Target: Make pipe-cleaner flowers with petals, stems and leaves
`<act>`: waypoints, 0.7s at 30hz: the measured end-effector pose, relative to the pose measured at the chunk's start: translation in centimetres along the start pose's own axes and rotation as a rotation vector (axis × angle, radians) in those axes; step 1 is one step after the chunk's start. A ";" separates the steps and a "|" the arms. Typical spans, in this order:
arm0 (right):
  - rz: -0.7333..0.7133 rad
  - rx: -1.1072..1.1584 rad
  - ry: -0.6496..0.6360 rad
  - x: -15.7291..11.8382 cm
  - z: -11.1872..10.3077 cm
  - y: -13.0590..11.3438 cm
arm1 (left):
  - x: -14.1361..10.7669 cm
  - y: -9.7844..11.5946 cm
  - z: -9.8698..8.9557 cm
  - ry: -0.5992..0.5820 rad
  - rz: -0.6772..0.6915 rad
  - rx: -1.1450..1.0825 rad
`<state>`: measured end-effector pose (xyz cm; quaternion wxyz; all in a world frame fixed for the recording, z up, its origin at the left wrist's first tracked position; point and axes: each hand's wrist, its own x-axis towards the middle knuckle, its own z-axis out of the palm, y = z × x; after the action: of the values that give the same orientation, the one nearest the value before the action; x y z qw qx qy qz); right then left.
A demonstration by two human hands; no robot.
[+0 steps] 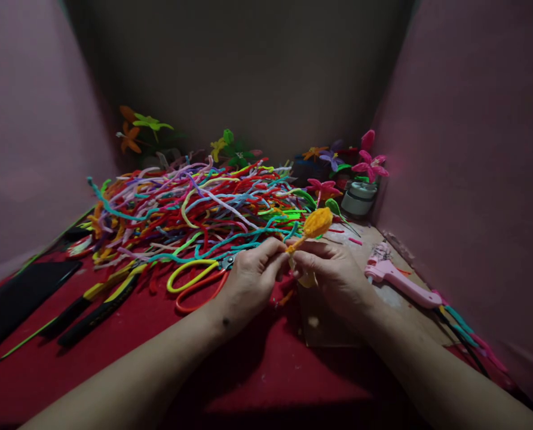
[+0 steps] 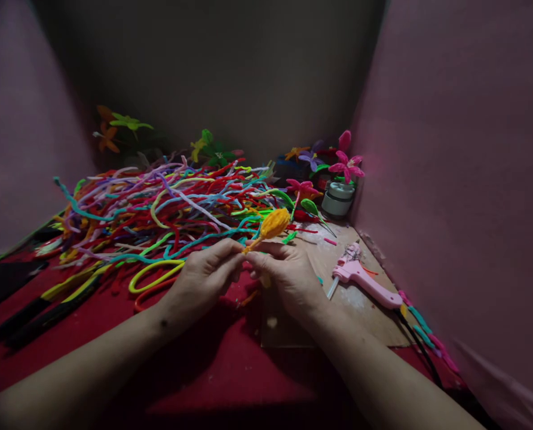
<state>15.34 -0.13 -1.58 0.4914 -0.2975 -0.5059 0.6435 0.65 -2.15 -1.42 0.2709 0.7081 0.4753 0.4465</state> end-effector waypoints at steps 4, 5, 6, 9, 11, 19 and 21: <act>-0.008 -0.001 -0.032 0.1 -0.2 0.1 | 0.4 0.8 -0.1 -0.073 -0.163 -0.241; -0.006 0.011 -0.031 0.2 -0.3 0.1 | 0.4 1.0 -0.1 -0.097 -0.217 -0.303; -0.003 0.029 -0.032 0.2 -0.3 0.1 | 0.5 1.2 -0.1 -0.123 -0.274 -0.371; 0.006 0.089 -0.038 0.4 -0.4 0.2 | 0.4 1.5 -0.4 -0.215 -0.422 -0.594; 0.005 0.114 -0.045 0.4 -0.4 0.2 | 0.4 1.5 -0.7 -0.298 -0.479 -0.723; 0.030 0.154 -0.025 0.3 -0.5 0.1 | 0.5 1.1 -0.8 -0.422 -0.392 -0.640; -0.004 0.152 0.027 0.3 -0.6 0.1 | 0.4 0.8 -0.4 -0.293 -0.218 -0.322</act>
<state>15.69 0.39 -1.81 0.5205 -0.2671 -0.4497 0.6750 0.70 -2.16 -0.44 0.4929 0.6574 0.4271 0.3774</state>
